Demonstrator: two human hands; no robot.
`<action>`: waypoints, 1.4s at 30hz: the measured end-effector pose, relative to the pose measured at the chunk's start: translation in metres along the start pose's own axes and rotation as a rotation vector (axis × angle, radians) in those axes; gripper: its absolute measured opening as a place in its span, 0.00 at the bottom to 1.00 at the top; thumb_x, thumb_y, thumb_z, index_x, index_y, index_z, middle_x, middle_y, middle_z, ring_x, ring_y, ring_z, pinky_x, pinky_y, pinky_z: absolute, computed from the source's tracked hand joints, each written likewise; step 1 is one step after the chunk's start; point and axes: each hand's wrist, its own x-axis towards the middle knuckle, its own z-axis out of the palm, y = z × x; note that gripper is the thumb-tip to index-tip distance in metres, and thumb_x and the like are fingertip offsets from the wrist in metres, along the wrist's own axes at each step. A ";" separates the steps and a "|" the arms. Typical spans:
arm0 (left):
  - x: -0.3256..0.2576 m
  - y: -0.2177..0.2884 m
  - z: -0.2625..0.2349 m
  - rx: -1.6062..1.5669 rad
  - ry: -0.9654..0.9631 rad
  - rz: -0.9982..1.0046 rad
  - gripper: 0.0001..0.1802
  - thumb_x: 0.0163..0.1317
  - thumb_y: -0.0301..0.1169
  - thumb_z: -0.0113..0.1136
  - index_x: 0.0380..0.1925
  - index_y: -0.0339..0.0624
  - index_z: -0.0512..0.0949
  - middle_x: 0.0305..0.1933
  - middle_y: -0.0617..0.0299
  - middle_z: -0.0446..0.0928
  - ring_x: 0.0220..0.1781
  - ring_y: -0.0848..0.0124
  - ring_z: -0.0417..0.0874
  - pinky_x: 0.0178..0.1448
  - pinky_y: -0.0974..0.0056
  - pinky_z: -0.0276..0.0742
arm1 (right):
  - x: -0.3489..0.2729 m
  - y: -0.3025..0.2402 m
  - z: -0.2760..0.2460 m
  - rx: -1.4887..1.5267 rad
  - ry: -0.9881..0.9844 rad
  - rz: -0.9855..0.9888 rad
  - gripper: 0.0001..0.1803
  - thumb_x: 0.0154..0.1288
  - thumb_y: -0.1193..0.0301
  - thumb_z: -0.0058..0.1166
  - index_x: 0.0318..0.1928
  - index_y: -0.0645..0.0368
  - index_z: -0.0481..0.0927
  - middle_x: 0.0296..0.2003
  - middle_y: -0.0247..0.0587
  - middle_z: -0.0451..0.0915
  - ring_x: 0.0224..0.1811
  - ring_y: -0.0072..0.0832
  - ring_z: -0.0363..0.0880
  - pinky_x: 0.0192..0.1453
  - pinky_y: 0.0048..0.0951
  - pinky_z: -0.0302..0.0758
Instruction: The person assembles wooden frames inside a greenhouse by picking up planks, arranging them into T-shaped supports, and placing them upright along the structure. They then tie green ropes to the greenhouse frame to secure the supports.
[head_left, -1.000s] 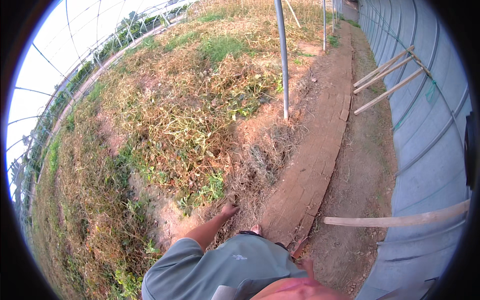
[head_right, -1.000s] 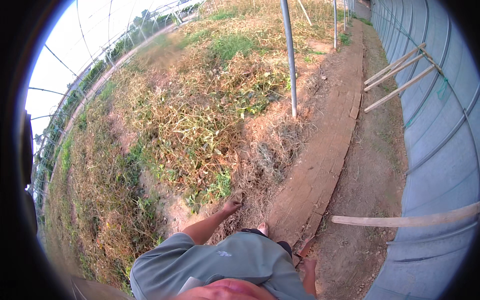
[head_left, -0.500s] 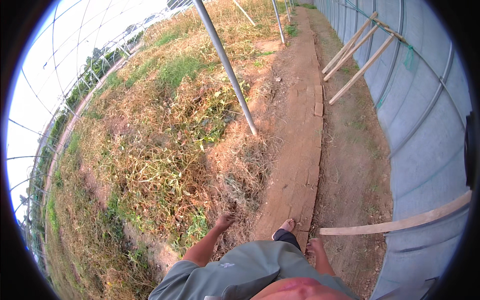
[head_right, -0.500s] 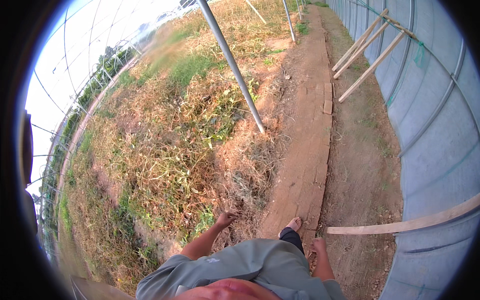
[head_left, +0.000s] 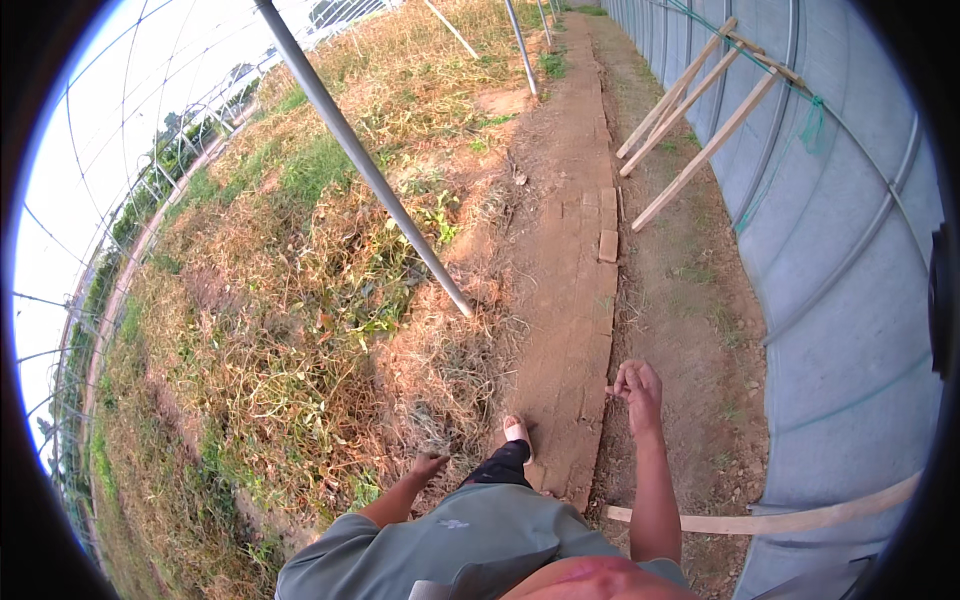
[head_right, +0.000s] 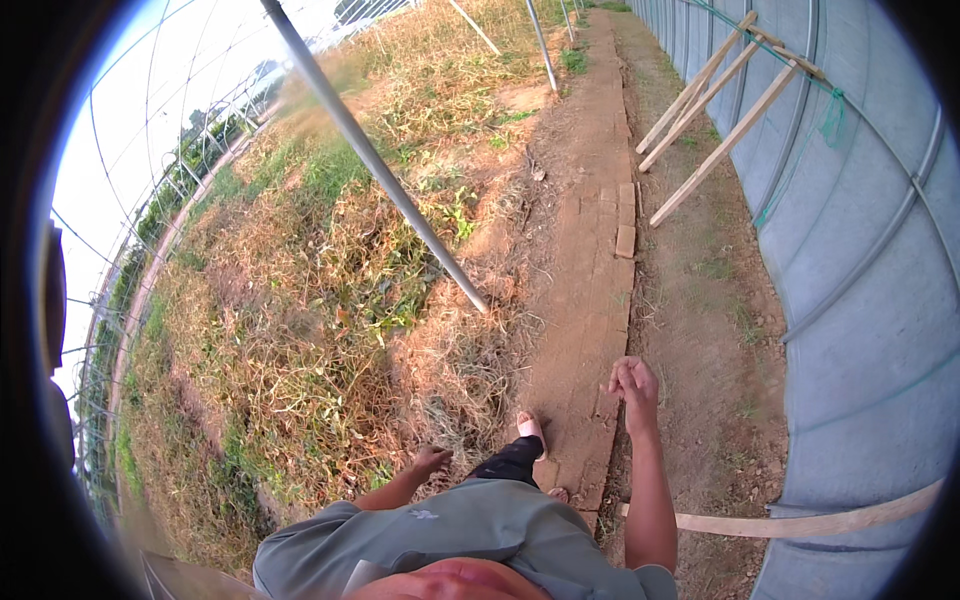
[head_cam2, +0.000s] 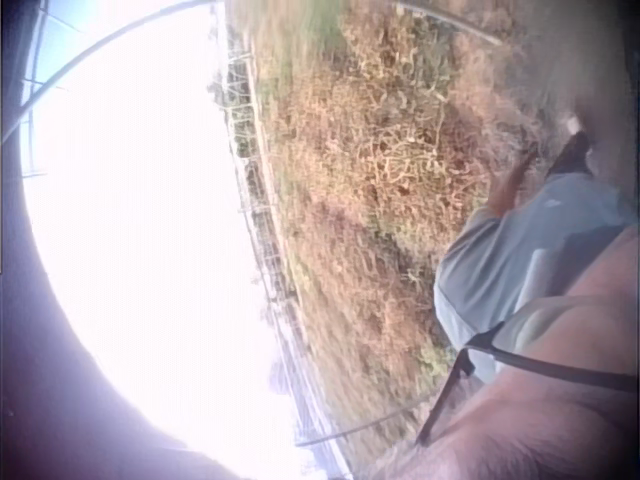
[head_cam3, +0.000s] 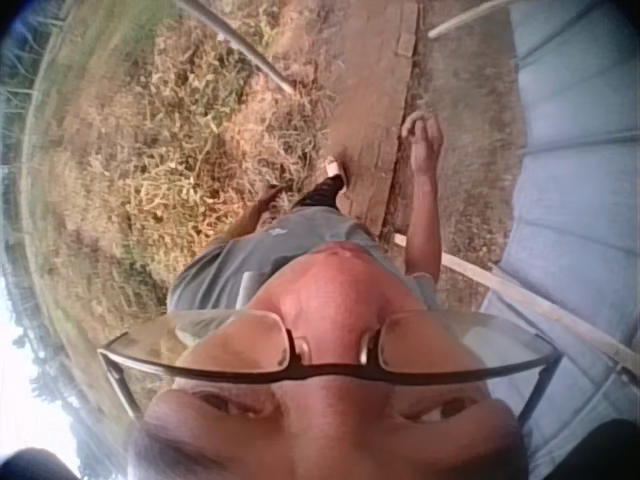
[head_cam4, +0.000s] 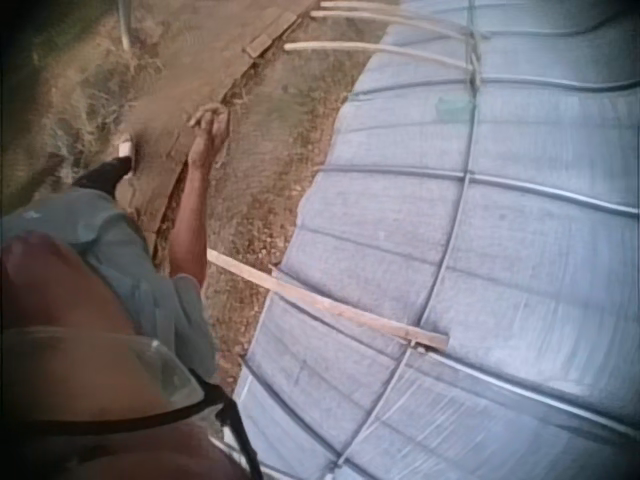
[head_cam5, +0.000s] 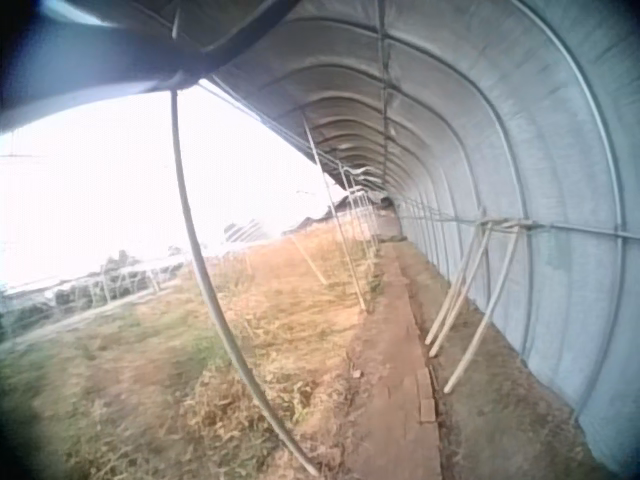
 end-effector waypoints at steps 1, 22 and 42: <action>0.026 0.031 0.008 0.131 0.000 0.028 0.21 0.65 0.44 0.66 0.43 0.35 0.83 0.31 0.59 0.81 0.28 0.70 0.83 0.32 0.66 0.82 | 0.017 -0.049 0.022 0.074 -0.022 -0.210 0.22 0.69 0.51 0.59 0.44 0.57 0.72 0.31 0.32 0.72 0.30 0.19 0.72 0.43 0.34 0.83; 0.329 0.444 0.129 0.604 -0.256 0.365 0.18 0.61 0.48 0.65 0.40 0.47 0.88 0.28 0.60 0.85 0.28 0.73 0.85 0.34 0.63 0.82 | 0.311 -0.298 0.087 0.297 -0.400 -1.938 0.15 0.63 0.82 0.51 0.50 0.57 0.80 0.45 0.31 0.83 0.46 0.20 0.84 0.52 0.21 0.81; 0.454 0.656 0.250 0.347 -0.208 0.087 0.20 0.64 0.38 0.66 0.48 0.32 0.80 0.37 0.53 0.84 0.28 0.64 0.87 0.29 0.61 0.85 | 0.539 -0.353 -0.140 0.054 -0.252 -2.126 0.16 0.61 0.85 0.49 0.48 0.63 0.80 0.46 0.32 0.81 0.47 0.20 0.82 0.48 0.27 0.85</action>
